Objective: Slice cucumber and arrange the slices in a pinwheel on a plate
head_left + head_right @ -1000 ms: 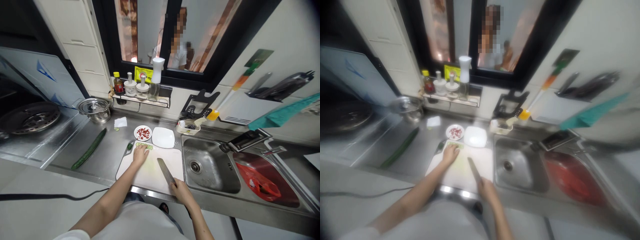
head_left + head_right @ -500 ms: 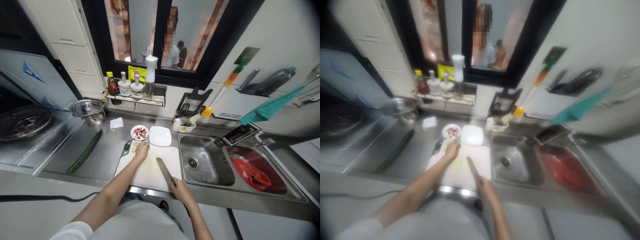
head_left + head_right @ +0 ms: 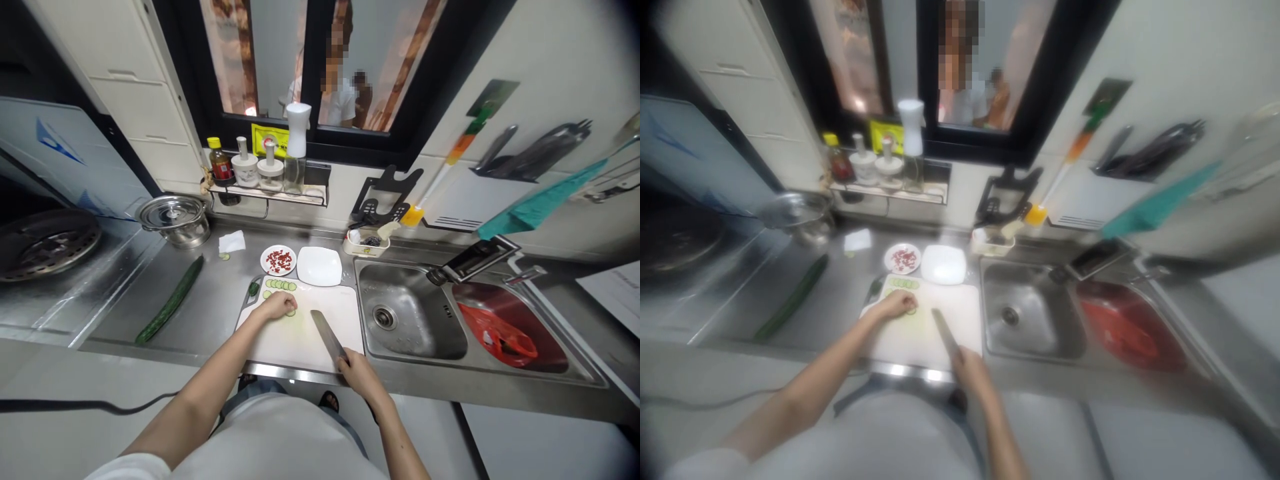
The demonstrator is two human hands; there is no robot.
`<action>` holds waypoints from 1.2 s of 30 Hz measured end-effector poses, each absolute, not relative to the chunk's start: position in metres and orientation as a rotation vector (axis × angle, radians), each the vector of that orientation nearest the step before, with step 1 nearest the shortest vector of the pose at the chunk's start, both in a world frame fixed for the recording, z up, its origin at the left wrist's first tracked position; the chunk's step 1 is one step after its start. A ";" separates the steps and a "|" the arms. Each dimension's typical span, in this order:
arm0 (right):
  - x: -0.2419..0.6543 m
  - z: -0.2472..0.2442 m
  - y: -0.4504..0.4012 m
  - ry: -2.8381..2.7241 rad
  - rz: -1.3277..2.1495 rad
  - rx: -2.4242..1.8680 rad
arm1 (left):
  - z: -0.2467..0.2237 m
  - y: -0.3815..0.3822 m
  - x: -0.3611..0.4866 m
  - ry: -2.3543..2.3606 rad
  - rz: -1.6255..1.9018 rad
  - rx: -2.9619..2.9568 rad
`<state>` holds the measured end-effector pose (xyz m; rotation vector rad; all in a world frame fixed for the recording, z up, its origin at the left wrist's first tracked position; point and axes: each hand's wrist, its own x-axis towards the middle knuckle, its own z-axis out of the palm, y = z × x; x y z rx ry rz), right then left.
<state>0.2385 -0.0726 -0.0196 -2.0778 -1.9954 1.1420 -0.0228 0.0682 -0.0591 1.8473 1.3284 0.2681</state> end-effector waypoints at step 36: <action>0.190 0.015 -0.071 -2.526 0.926 -2.199 | -0.073 0.043 -0.031 1.738 0.212 1.745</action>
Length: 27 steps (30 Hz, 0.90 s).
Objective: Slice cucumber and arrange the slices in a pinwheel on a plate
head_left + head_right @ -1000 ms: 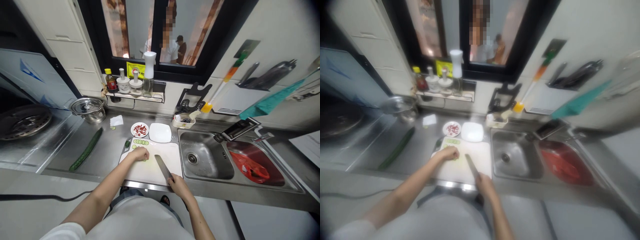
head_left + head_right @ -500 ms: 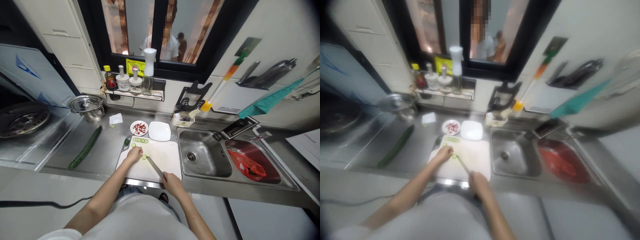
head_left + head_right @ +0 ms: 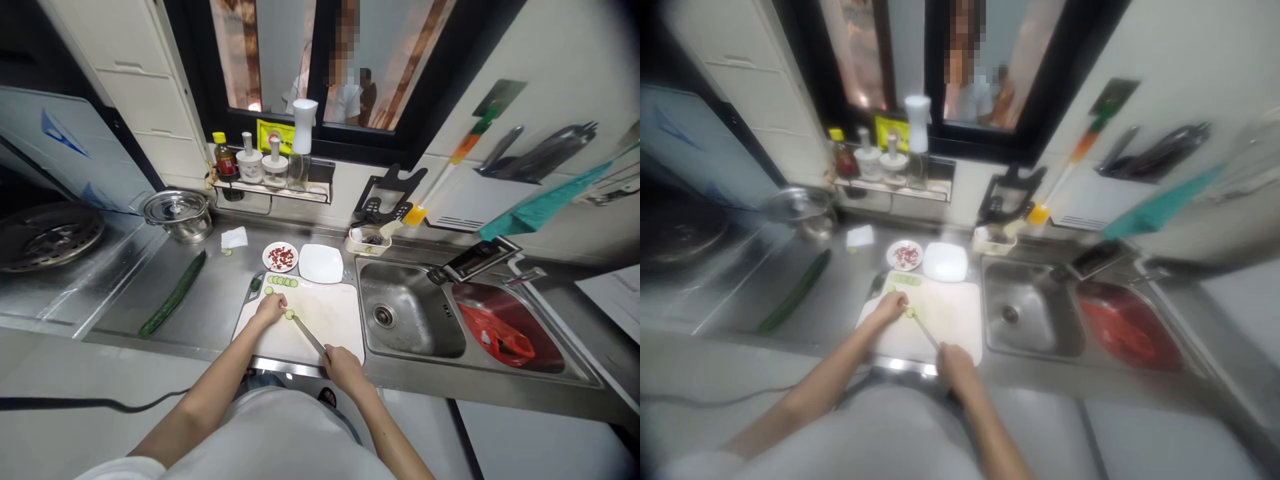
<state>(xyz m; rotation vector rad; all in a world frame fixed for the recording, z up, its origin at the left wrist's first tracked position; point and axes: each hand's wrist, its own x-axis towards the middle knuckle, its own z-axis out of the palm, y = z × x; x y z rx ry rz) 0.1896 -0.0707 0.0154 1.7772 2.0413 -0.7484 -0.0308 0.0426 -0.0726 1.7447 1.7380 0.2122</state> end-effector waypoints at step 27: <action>0.170 0.008 -0.056 2.036 -0.740 1.692 | -0.087 0.048 -0.033 1.726 0.242 1.714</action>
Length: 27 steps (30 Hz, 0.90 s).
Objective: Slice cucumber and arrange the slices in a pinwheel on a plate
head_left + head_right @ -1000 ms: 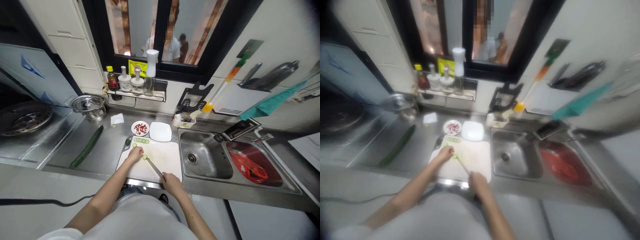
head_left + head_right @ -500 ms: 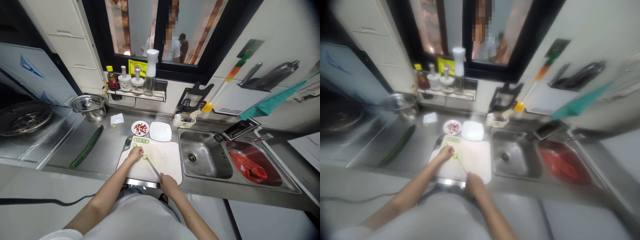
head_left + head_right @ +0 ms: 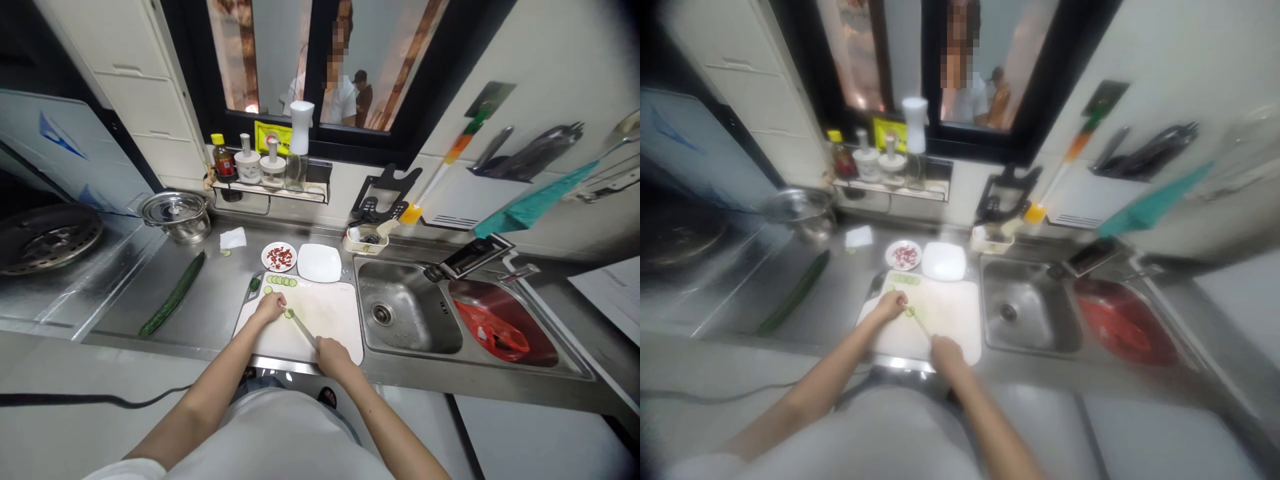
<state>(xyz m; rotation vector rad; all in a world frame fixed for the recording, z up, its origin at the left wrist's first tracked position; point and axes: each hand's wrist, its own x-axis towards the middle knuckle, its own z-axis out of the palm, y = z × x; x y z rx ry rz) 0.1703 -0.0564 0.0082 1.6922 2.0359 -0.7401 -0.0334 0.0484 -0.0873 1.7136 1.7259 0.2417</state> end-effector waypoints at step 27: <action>0.168 0.015 -0.050 2.025 -0.742 1.689 | -0.086 0.049 -0.033 1.741 0.242 1.648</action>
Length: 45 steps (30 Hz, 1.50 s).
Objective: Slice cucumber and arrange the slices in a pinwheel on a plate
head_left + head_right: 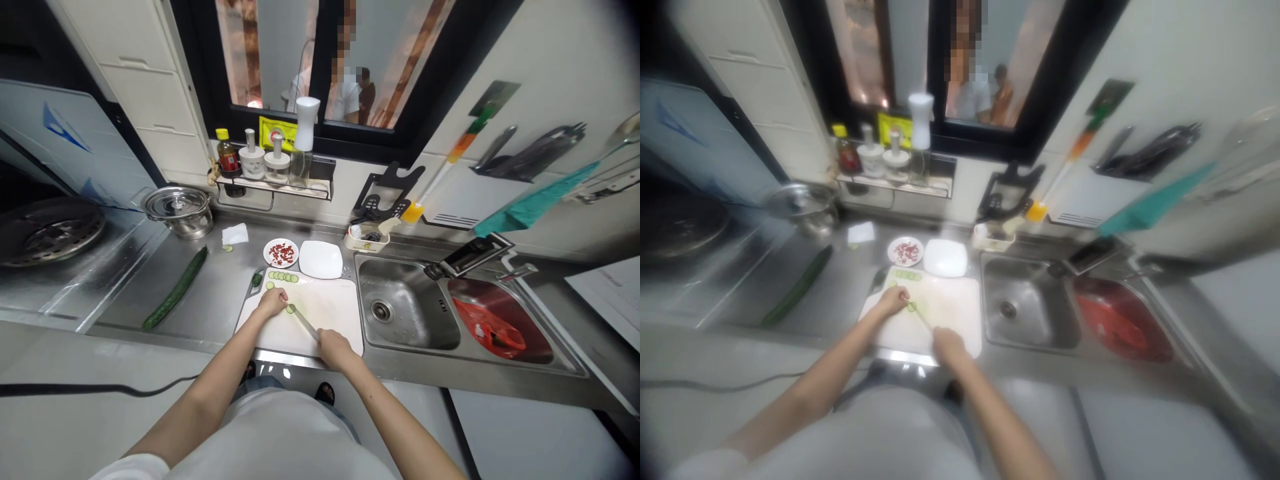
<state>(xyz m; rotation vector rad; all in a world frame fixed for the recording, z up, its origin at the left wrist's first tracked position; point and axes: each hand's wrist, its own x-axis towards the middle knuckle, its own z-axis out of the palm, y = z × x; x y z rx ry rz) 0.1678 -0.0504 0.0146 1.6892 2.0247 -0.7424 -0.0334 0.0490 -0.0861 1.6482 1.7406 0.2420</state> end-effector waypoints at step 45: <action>0.210 0.010 -0.056 2.067 -0.784 1.987 | -0.082 0.040 -0.029 1.761 0.286 1.727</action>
